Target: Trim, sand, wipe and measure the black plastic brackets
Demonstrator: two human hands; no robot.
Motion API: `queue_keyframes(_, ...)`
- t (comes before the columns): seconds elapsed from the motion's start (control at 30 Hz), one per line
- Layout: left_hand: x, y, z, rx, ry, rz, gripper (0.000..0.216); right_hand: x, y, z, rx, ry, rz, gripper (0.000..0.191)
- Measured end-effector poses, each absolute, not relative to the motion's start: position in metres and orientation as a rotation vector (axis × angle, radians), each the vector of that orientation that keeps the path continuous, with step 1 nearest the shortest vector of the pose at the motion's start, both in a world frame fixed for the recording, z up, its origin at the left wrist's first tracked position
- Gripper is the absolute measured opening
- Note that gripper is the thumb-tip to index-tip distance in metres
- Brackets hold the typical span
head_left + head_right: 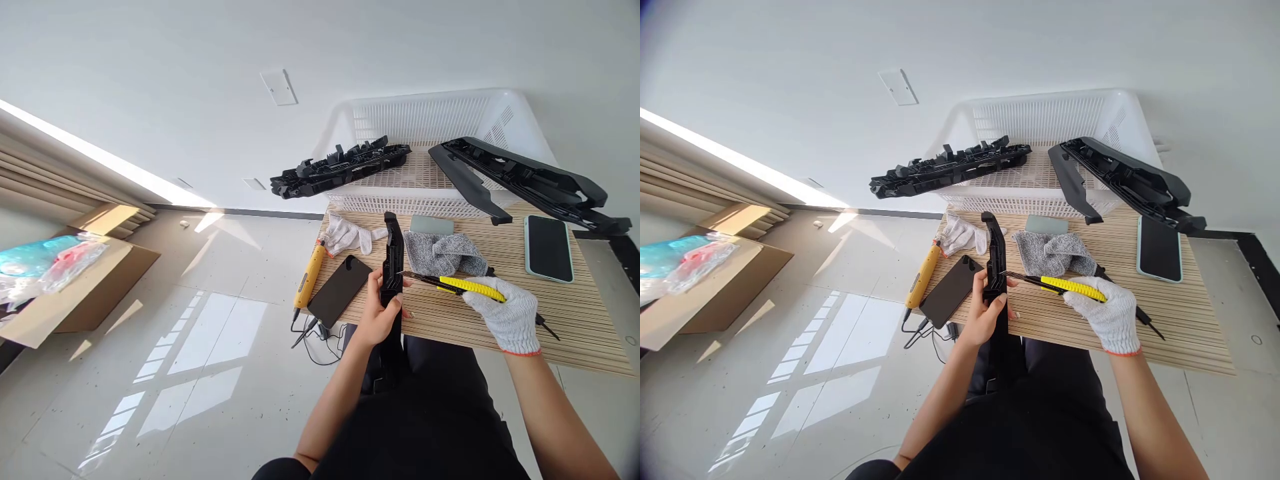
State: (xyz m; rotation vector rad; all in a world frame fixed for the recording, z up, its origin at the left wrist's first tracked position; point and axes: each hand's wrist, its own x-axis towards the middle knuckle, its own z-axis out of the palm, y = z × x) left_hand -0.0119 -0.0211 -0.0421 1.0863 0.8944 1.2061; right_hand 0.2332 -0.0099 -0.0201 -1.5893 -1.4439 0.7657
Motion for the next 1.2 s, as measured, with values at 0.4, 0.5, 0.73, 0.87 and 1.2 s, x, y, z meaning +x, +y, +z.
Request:
queue_keyframes(0.4,-0.014,-0.025,-0.047,1.054,0.937,1.240,0.044,0.229,-0.001,-0.014,-1.619,-1.694,0.724,0.033)
queue_keyframes(0.5,-0.012,-0.024,-0.045,1.018,1.011,1.293,0.041,0.229,0.002,-0.017,-1.605,-1.803,0.650,0.031)
queue_keyframes(0.73,-0.012,-0.022,-0.032,0.966,1.176,1.411,0.038,0.233,-0.001,-0.023,-1.629,-1.742,0.714,0.035)
queue_keyframes(0.87,-0.021,-0.024,-0.020,1.012,1.240,1.373,0.037,0.234,-0.003,-0.022,-1.660,-1.615,0.818,0.041)
queue_keyframes(1.2,-0.033,-0.007,-0.002,1.083,1.256,1.276,0.045,0.236,-0.004,-0.031,-1.664,-1.581,0.755,0.038)
